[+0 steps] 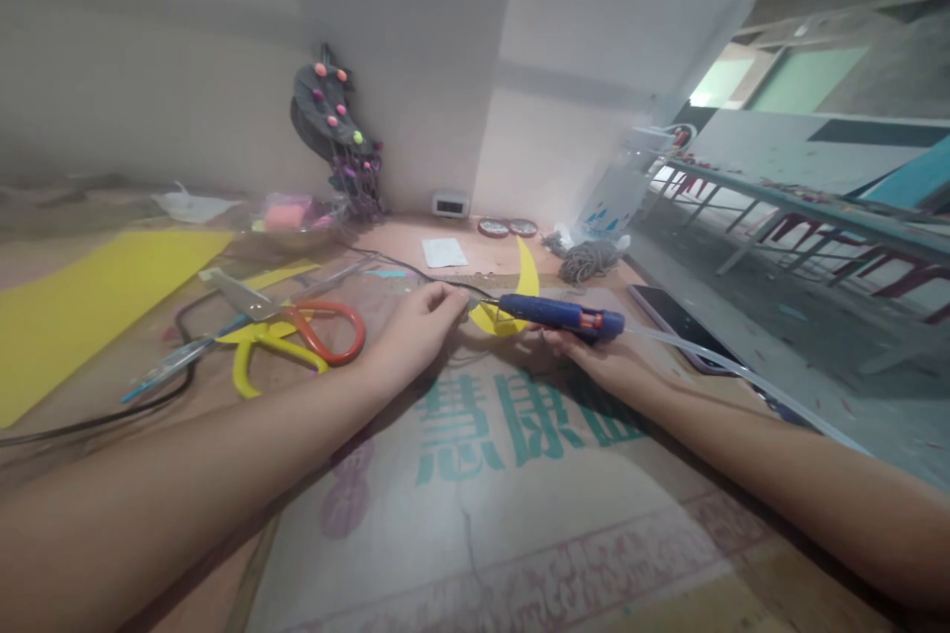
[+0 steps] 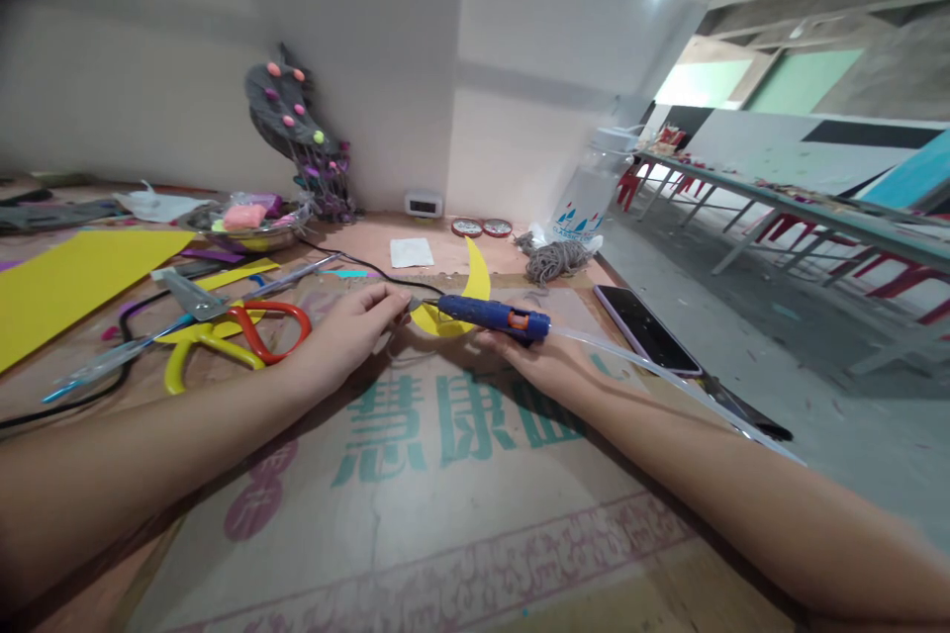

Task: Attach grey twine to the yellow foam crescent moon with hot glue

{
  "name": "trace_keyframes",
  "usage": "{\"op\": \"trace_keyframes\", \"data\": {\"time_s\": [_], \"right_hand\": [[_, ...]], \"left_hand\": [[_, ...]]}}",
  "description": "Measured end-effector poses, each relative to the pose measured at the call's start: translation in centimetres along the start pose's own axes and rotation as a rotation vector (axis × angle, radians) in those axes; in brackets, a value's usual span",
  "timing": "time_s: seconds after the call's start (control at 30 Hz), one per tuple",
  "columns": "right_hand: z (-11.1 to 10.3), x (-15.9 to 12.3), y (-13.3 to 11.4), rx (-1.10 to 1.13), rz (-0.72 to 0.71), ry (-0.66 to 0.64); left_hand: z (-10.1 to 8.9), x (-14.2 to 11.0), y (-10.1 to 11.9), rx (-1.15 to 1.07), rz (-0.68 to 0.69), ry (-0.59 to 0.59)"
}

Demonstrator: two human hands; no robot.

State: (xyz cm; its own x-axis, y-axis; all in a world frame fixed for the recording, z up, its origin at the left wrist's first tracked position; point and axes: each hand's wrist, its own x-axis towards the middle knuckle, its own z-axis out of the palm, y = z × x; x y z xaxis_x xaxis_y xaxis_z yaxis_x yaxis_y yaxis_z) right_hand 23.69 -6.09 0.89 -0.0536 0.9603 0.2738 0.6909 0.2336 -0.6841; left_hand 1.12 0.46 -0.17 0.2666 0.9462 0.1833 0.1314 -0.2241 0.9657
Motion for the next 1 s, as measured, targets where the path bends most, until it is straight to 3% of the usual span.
{"op": "trace_keyframes", "data": {"time_s": [1.0], "right_hand": [[0.19,-0.33,-0.38,-0.098,0.137,0.043]], "left_hand": [[-0.02,0.06,-0.31,0.024,-0.024,-0.034]]}}
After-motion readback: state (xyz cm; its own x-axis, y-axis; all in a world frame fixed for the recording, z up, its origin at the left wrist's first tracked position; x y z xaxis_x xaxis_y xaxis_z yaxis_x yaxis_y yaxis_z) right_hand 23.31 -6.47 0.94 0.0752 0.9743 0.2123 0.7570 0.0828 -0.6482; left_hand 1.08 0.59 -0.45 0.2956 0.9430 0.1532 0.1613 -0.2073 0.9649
